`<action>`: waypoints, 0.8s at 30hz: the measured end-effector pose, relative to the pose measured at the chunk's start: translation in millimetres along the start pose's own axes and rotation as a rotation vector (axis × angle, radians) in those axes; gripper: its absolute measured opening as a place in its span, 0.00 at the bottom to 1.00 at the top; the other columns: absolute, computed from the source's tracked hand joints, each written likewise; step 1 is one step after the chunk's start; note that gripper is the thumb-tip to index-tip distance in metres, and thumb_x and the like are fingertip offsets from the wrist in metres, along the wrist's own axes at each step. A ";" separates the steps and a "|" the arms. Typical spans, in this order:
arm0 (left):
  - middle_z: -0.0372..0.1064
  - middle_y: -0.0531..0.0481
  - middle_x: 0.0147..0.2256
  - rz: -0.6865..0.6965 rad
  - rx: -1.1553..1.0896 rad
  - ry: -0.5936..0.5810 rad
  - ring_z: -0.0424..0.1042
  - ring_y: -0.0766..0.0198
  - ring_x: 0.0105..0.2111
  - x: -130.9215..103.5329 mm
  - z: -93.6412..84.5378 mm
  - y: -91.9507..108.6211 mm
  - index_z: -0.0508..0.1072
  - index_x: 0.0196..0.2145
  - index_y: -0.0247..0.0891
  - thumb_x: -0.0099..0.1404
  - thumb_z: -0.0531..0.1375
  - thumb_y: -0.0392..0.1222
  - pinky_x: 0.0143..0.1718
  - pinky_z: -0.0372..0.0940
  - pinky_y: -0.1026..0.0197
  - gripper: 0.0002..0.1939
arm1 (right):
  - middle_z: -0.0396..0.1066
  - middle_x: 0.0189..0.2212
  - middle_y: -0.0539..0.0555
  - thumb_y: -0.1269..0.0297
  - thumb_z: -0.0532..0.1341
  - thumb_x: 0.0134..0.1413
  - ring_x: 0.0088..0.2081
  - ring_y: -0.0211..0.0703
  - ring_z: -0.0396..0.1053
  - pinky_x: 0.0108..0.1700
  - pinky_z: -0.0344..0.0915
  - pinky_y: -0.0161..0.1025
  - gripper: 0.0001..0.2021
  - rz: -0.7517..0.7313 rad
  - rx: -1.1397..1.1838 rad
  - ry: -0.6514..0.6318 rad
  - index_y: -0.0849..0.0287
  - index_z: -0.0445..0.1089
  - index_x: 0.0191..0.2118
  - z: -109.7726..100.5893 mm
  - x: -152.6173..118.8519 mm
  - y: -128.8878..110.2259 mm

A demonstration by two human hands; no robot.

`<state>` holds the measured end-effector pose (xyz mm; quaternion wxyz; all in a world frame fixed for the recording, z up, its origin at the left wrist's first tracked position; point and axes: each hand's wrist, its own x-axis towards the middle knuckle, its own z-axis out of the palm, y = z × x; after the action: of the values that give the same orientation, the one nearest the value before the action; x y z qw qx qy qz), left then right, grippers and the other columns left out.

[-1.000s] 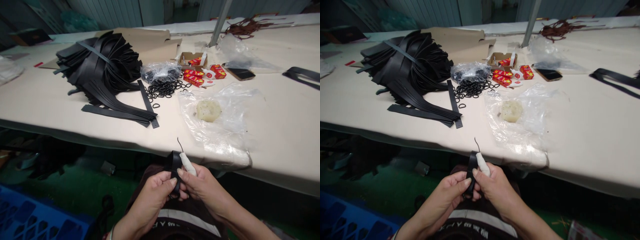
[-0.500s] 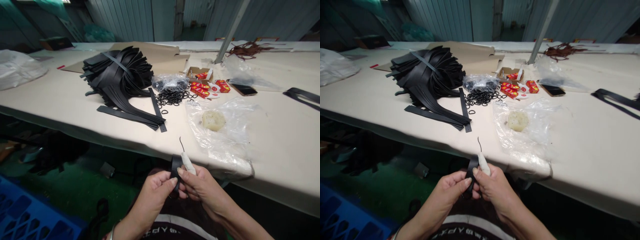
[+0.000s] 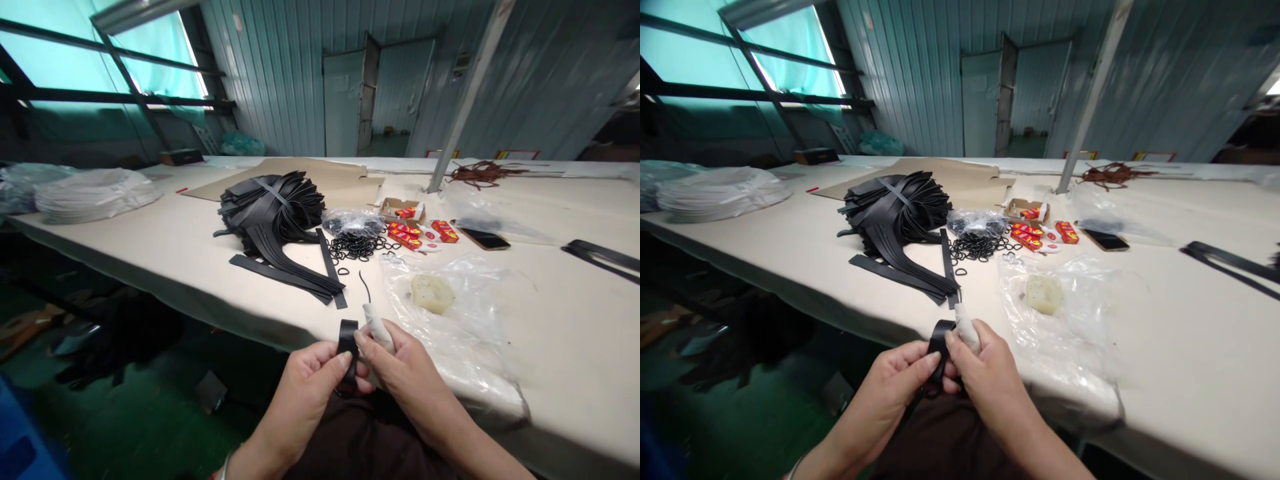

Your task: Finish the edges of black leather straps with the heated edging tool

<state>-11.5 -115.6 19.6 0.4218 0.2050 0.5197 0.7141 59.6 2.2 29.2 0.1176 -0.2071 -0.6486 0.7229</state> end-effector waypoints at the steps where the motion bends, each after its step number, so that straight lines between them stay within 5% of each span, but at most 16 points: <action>1: 0.73 0.46 0.28 0.011 0.009 0.008 0.70 0.63 0.28 0.5 0.7 1.7 0.76 0.34 0.30 0.62 0.57 0.39 0.37 0.63 0.60 0.10 | 0.59 0.18 0.45 0.50 0.58 0.51 0.20 0.34 0.60 0.21 0.58 0.31 0.17 -0.045 -0.052 0.044 0.60 0.58 0.28 -0.5 0.1 -0.6; 11: 0.71 0.50 0.24 0.101 0.024 -0.018 0.65 0.67 0.27 8.0 9.5 7.6 0.77 0.34 0.32 0.62 0.57 0.37 0.32 0.61 0.66 0.09 | 0.63 0.20 0.47 0.69 0.52 0.58 0.21 0.34 0.64 0.25 0.62 0.30 0.04 -0.488 -0.474 0.028 0.59 0.64 0.33 -12.7 -3.6 5.7; 17: 0.71 0.52 0.28 0.074 0.032 0.017 0.65 0.64 0.32 10.4 9.3 1.0 0.77 0.38 0.39 0.60 0.60 0.40 0.35 0.61 0.66 0.09 | 0.66 0.20 0.52 0.77 0.50 0.58 0.20 0.40 0.60 0.21 0.55 0.37 0.09 -1.380 -1.211 0.195 0.67 0.66 0.39 -24.8 -7.7 -0.6; 24: 0.73 0.51 0.29 0.121 0.191 0.060 0.68 0.61 0.32 13.8 8.6 -1.7 0.78 0.37 0.40 0.59 0.61 0.44 0.37 0.62 0.64 0.10 | 0.66 0.22 0.52 0.76 0.53 0.57 0.22 0.40 0.63 0.22 0.54 0.39 0.08 -1.430 -1.393 0.151 0.66 0.68 0.37 -36.1 -12.8 -4.1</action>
<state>-12.2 -99.2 19.3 0.3408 0.2537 0.5844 0.6914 86.8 29.2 32.5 0.4182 0.1636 -0.8904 -0.0741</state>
